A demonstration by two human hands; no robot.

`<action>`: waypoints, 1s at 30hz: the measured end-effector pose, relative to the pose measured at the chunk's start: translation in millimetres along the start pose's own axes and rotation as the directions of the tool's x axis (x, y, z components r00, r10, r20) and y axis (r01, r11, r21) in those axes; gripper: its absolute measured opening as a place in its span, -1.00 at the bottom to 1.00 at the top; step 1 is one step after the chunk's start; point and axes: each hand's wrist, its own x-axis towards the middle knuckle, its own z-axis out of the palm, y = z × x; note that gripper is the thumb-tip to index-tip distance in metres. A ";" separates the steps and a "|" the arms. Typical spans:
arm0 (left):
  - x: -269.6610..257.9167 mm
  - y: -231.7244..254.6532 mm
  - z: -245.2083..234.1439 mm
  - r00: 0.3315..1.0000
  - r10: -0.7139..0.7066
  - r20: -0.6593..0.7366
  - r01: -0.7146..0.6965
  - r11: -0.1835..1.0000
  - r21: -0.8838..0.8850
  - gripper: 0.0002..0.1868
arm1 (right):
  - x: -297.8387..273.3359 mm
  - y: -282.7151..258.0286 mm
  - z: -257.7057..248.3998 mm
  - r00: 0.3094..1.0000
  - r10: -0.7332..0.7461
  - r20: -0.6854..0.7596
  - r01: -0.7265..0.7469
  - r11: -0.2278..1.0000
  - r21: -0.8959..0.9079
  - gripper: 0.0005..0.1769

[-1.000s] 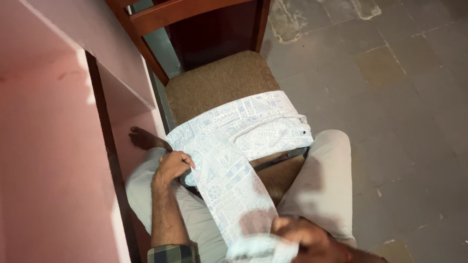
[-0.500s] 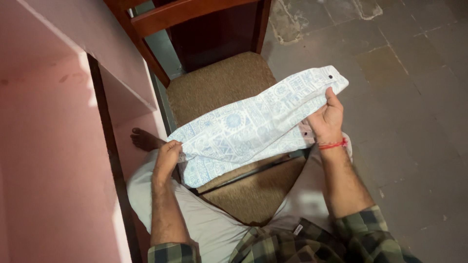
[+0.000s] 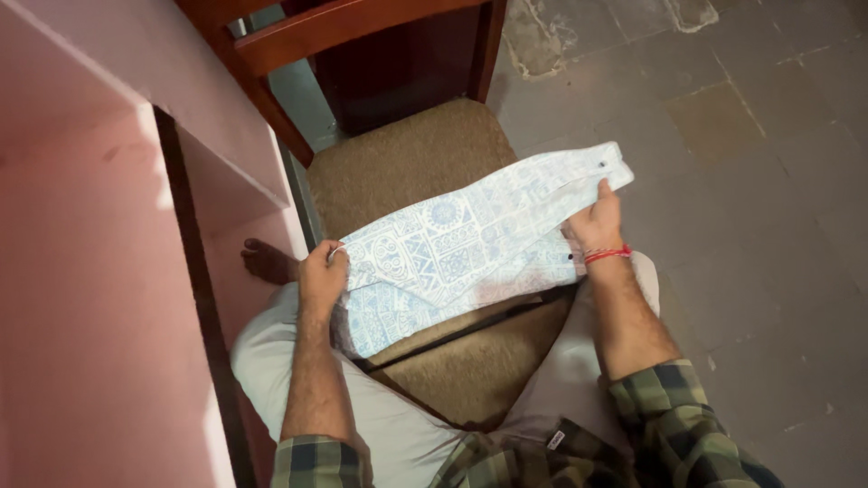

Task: The person folds a white patterned shirt on a chair. They smooth the fabric, fold the sleeves inward, fold the sides, and then fold the shirt in half to create a compact stack.

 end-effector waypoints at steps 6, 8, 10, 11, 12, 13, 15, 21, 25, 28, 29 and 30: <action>8.9 3.3 10.3 0.956 0.284 -0.076 -0.257 0.933 0.254 -0.82 | 11.0 18.1 -44.8 0.973 0.088 -0.214 -0.080 0.996 0.047 -0.61; 14.4 3.9 11.1 0.975 0.205 -0.086 -0.194 0.973 0.121 -0.81 | 14.1 12.3 -50.9 0.969 0.077 -0.234 -0.073 0.997 0.026 -0.59; 19.0 5.9 10.0 0.976 0.192 -0.098 -0.184 0.979 0.084 -0.81 | 15.7 9.1 -54.0 0.972 0.058 -0.227 -0.065 0.998 -0.021 -0.58; 21.4 7.5 8.9 0.969 0.219 -0.111 -0.207 0.972 0.114 -0.81 | 17.3 8.4 -53.5 0.971 0.056 -0.233 -0.067 0.997 -0.041 -0.57; 22.1 7.7 9.6 0.962 0.246 -0.120 -0.228 0.963 0.144 -0.81 | 16.4 7.7 -55.5 0.969 0.053 -0.242 -0.070 0.996 -0.059 -0.56; 22.9 8.1 11.8 0.969 0.218 -0.114 -0.192 0.961 0.200 -0.81 | 14.9 8.2 -57.6 0.966 0.049 -0.253 -0.071 0.994 -0.081 -0.56; 25.5 9.8 15.3 0.980 0.163 -0.110 -0.122 0.942 0.313 -0.81 | 14.2 11.0 -58.8 0.959 0.045 -0.279 -0.081 0.990 -0.119 -0.54; 30.0 10.3 18.4 0.966 0.213 -0.147 -0.154 0.930 0.334 -0.81 | 13.8 8.7 -53.4 0.949 -0.029 -0.315 -0.074 0.948 -0.311 -0.48; 23.1 20.3 19.0 0.893 0.441 -0.090 -0.278 0.698 0.660 -0.78 | -3.4 13.2 -51.0 0.926 -0.125 -0.356 -0.087 0.849 -0.522 -0.44; 6.7 42.0 25.3 0.902 0.432 -0.022 -0.253 0.569 0.782 -0.71 | -10.1 22.1 -45.2 0.917 -0.226 -0.328 -0.073 0.715 -0.695 -0.41; -2.5 50.6 31.0 0.949 0.304 0.079 -0.247 0.570 0.784 -0.71 | -14.0 24.2 -45.6 0.914 -0.262 -0.309 -0.065 0.659 -0.749 -0.40; -11.4 59.9 38.2 0.970 0.168 0.175 -0.240 0.569 0.787 -0.69 | -16.2 27.1 -45.0 0.913 -0.296 -0.281 -0.049 0.605 -0.795 -0.39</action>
